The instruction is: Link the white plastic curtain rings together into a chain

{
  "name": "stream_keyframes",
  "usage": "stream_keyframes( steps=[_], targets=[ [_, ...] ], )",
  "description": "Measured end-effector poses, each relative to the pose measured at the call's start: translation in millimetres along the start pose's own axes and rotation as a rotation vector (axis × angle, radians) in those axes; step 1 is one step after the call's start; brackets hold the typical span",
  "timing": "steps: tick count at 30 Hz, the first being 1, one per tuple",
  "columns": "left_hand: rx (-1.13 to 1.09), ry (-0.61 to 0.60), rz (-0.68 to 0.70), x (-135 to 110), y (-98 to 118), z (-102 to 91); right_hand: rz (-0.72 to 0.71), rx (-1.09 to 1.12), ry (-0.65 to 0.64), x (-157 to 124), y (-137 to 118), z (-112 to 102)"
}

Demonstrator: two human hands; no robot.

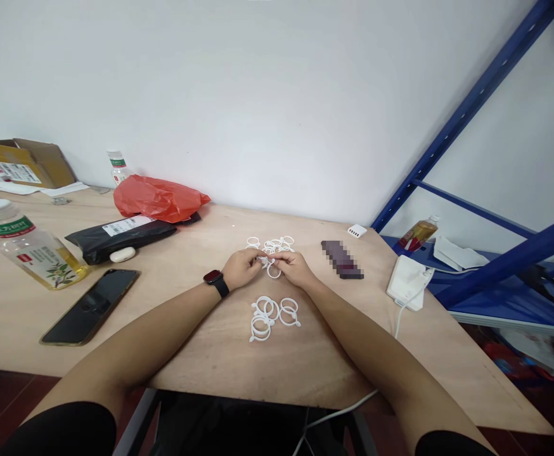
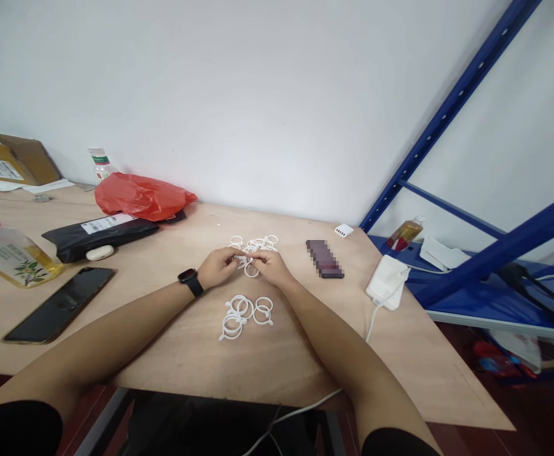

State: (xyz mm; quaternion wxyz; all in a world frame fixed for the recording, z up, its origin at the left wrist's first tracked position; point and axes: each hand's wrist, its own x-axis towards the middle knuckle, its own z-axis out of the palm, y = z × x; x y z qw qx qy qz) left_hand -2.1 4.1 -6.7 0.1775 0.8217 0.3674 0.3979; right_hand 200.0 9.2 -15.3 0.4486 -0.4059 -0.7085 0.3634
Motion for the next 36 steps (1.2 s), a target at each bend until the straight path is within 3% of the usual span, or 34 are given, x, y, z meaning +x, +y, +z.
stream_keyframes(
  steps=[8, 15, 20, 27, 31, 36],
  targets=[
    [0.021, 0.050, -0.053, 0, -9, 4.0, 0.013, 0.008, 0.011, 2, 3, 1],
    [-0.007, 0.058, 0.068, 1, -12, 5.9, -0.007, -0.117, 0.086, 2, -1, -3],
    [-0.004, 0.101, 0.112, 0, -3, -1.6, -0.030, -0.166, 0.125, 3, -5, -6],
    [-0.018, -0.412, 0.340, -4, 15, -8.0, -0.111, -0.198, 0.140, 5, -3, -10],
    [0.007, -0.494, 0.361, -5, 19, -5.4, -0.150, -0.239, 0.138, 5, -3, -10],
    [0.005, -0.486, 0.307, -6, 18, -2.8, -0.201, -0.284, 0.151, 4, -1, -11]
  ],
)
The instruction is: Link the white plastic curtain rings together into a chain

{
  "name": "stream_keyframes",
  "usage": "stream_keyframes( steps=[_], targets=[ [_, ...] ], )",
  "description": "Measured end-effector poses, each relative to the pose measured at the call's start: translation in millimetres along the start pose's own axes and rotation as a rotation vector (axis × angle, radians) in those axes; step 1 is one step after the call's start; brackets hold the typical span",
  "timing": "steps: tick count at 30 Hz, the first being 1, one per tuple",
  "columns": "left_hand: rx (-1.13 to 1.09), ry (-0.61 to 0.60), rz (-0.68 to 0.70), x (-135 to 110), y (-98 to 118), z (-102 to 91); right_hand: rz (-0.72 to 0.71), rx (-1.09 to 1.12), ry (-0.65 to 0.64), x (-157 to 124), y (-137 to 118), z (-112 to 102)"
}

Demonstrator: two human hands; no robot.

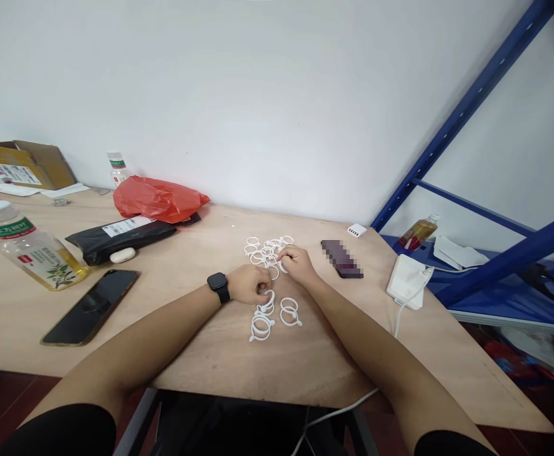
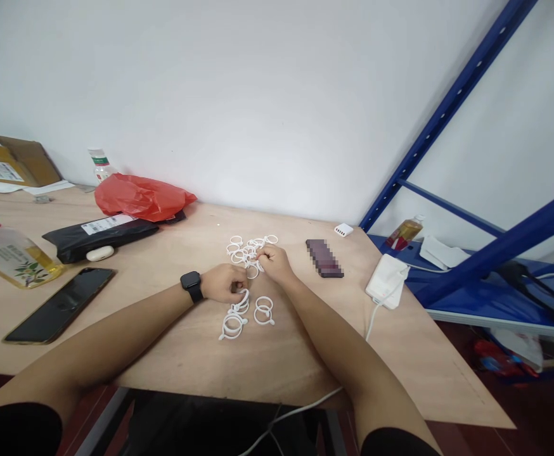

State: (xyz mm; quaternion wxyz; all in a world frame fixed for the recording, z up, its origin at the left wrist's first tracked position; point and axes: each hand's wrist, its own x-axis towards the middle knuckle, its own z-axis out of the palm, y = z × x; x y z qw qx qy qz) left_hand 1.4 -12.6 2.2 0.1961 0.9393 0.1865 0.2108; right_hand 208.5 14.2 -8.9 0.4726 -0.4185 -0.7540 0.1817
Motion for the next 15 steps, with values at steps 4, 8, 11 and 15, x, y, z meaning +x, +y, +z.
stream_keyframes(
  steps=[4, 8, 11, 15],
  targets=[
    [-0.014, 0.025, -0.036, 0, -5, 2.1, -0.041, -0.065, -0.006, -2, 3, 0],
    [0.016, 0.046, -0.057, 0, -9, 3.6, -0.046, -0.171, 0.004, -4, 5, 0],
    [0.067, 0.051, -0.061, 0, -10, 5.3, -0.052, -0.225, 0.021, -3, 5, 0],
    [0.081, 0.092, -0.114, 0, -12, 7.0, -0.104, -0.229, 0.099, -2, 3, -1]
  ],
)
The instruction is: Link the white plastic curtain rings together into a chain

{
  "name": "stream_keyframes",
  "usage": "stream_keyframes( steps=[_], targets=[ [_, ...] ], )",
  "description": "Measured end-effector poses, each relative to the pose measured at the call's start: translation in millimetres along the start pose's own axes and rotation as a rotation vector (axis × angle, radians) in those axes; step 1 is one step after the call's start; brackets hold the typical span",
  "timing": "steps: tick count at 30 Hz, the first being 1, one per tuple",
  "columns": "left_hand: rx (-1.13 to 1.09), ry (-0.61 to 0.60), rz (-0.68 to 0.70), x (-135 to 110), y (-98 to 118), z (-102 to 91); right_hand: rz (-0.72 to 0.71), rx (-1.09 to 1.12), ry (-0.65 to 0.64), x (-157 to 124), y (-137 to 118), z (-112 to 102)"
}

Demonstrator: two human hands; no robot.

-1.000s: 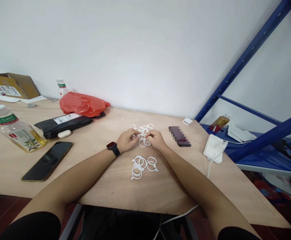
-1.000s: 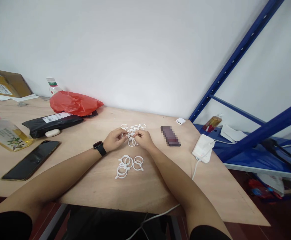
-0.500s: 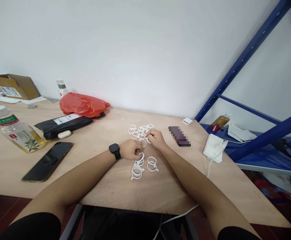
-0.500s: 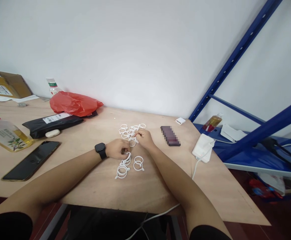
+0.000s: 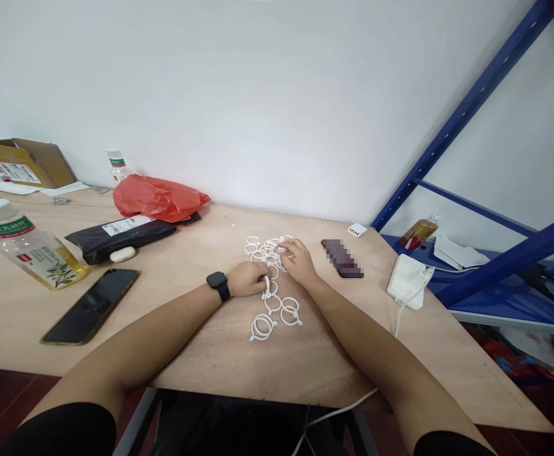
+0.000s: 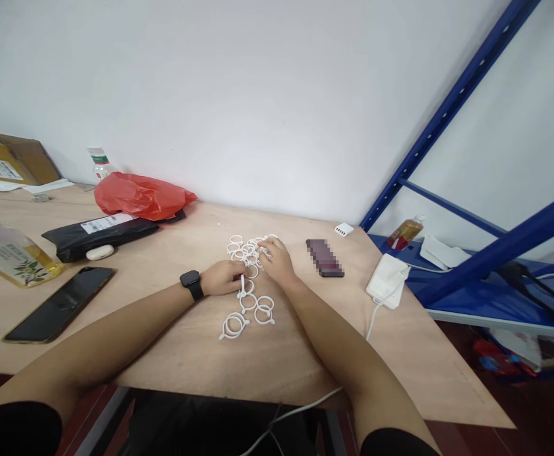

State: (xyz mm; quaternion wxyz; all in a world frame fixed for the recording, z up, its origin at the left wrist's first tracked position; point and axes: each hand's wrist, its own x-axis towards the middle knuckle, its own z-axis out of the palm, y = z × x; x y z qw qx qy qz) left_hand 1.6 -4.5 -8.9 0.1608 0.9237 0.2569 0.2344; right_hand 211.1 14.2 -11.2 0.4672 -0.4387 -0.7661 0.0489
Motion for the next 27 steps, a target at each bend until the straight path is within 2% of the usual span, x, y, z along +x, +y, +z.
stream_keyframes(
  steps=[4, 7, 10, 14, 20, 23, 27],
  targets=[
    [-0.162, 0.149, -0.169, 0, -4, -0.8, -0.108, 0.030, 0.011, -3, -8, -4],
    [-0.331, 0.270, -0.245, 2, -11, -1.3, -0.242, 0.019, -0.003, -6, -16, -7],
    [-0.471, 0.346, -0.270, 3, -18, 0.6, -0.383, -0.003, -0.099, -8, -25, -7],
    [-0.528, 0.354, -0.257, 4, -24, 4.1, -0.487, -0.023, -0.268, -7, -33, -4],
    [-0.511, 0.357, -0.253, 4, -21, 3.6, -0.445, -0.093, -0.249, -8, -27, -1],
    [-0.402, 0.364, -0.238, 3, -20, 1.4, -0.405, -0.091, -0.244, -10, -23, -1],
    [-0.232, 0.431, -0.184, 2, -17, -1.9, -0.313, -0.057, -0.197, -11, -21, 0]
  ],
)
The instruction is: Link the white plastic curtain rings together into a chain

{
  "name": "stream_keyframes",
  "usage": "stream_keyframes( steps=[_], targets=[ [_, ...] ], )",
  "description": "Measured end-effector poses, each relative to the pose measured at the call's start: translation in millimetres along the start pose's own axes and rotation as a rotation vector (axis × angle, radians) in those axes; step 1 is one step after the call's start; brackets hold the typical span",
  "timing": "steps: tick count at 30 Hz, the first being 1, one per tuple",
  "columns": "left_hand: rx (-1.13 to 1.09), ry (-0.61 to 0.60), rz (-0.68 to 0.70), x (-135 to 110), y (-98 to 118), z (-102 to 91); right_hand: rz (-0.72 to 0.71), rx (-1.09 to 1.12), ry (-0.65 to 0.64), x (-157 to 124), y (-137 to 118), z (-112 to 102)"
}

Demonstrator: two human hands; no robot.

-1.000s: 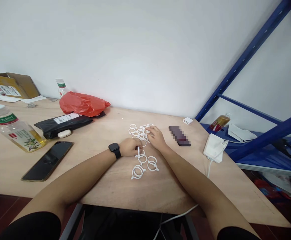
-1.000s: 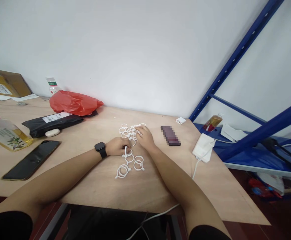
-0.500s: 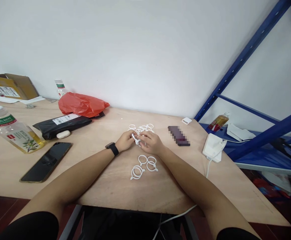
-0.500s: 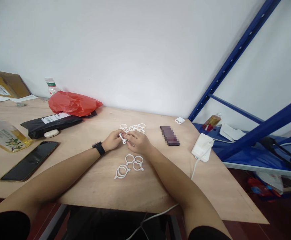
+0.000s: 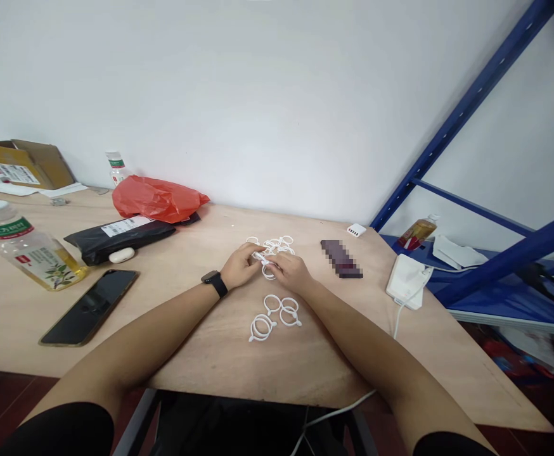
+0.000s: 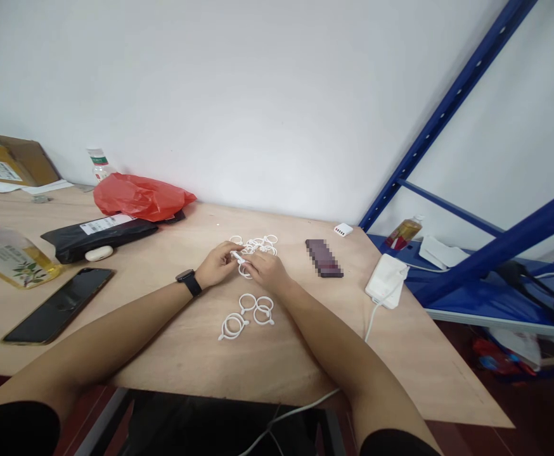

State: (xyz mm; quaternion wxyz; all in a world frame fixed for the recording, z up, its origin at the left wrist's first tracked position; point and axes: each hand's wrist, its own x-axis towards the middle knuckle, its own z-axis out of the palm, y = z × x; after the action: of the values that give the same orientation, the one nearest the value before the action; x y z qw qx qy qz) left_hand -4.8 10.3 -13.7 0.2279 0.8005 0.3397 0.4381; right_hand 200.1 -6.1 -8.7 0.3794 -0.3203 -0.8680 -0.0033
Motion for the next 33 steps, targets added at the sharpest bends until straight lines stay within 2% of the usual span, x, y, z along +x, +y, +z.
stream_keyframes(
  steps=[6, 11, 20, 26, 33],
  targets=[
    [0.037, -0.052, 0.050, -4, 10, -2.1, 0.045, -0.019, 0.030, 0, 4, 1],
    [0.046, -0.049, 0.009, -3, 10, -2.7, 0.058, -0.016, 0.024, 0, 4, 0],
    [-0.145, 0.037, -0.112, 0, 3, -0.3, 0.083, -0.001, 0.040, 1, 2, -4],
    [-0.179, -0.001, -0.137, -2, -1, 1.1, 0.079, 0.013, 0.050, 1, 1, -4],
    [-0.206, -0.004, -0.141, -1, 6, -2.3, 0.066, 0.026, 0.034, 0, 4, -1]
  ],
)
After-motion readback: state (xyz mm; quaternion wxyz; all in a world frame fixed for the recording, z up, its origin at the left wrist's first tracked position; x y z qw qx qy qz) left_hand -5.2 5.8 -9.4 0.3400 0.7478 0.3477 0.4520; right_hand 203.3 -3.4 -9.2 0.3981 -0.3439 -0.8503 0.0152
